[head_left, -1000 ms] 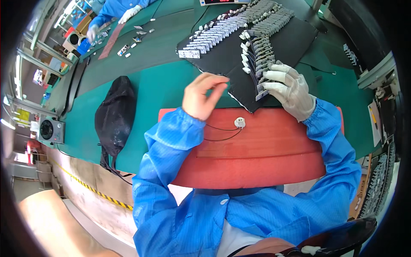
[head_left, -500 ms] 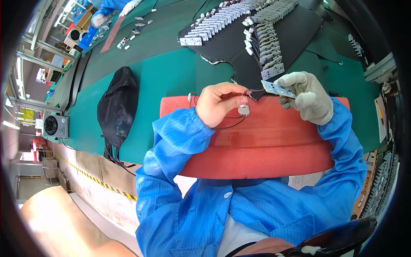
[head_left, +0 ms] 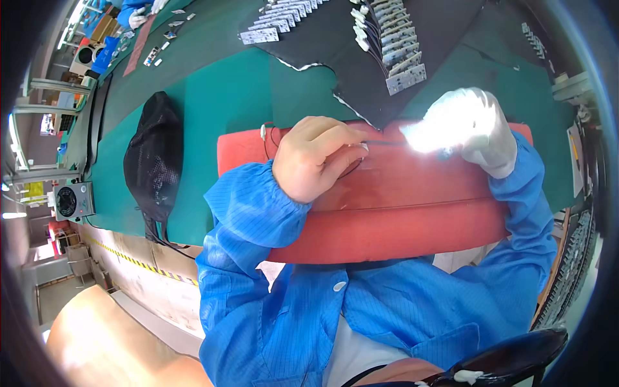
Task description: Testing and connecting small circuit boards with wires and LEDs at a factory workstation.
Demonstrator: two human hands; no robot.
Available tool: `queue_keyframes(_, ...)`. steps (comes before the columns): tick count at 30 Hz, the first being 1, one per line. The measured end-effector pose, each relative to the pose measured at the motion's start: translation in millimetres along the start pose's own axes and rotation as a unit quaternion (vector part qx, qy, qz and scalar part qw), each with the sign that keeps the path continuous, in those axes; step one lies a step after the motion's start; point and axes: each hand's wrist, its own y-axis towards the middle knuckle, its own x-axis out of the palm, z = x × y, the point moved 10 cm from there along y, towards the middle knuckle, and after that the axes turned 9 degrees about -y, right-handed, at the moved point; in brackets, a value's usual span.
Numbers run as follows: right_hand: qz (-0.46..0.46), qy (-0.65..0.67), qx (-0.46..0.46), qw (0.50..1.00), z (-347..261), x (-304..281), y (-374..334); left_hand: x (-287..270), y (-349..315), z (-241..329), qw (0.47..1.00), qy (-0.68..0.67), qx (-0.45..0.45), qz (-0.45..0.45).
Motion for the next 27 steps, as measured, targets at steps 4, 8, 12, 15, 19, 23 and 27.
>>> queue_keyframes(4,0.077,-0.051,0.068,0.993,21,-17,-4,0,3,5,1.000,0.008,0.008,-0.002)
queue_keyframes(8,-0.003,-0.019,0.203,0.979,36,-3,-3,-3,1,1,1.000,0.014,0.006,-0.007)
queue_keyframes(12,0.020,-0.025,0.190,0.981,42,-8,-4,-6,1,2,1.000,0.013,-0.003,0.010)
queue_keyframes(15,0.033,-0.025,0.179,0.983,45,-11,-5,-6,2,3,1.000,0.006,-0.002,0.014)
queue_keyframes(19,0.021,-0.035,0.170,0.985,36,-6,-2,-6,0,3,1.000,0.001,-0.011,0.019)
queue_keyframes(23,0.038,-0.036,0.160,0.986,35,-6,-3,-10,0,4,1.000,0.002,-0.012,0.018)
queue_keyframes(27,0.042,-0.040,0.135,0.989,41,-6,-2,-11,0,1,1.000,-0.006,-0.002,0.027)
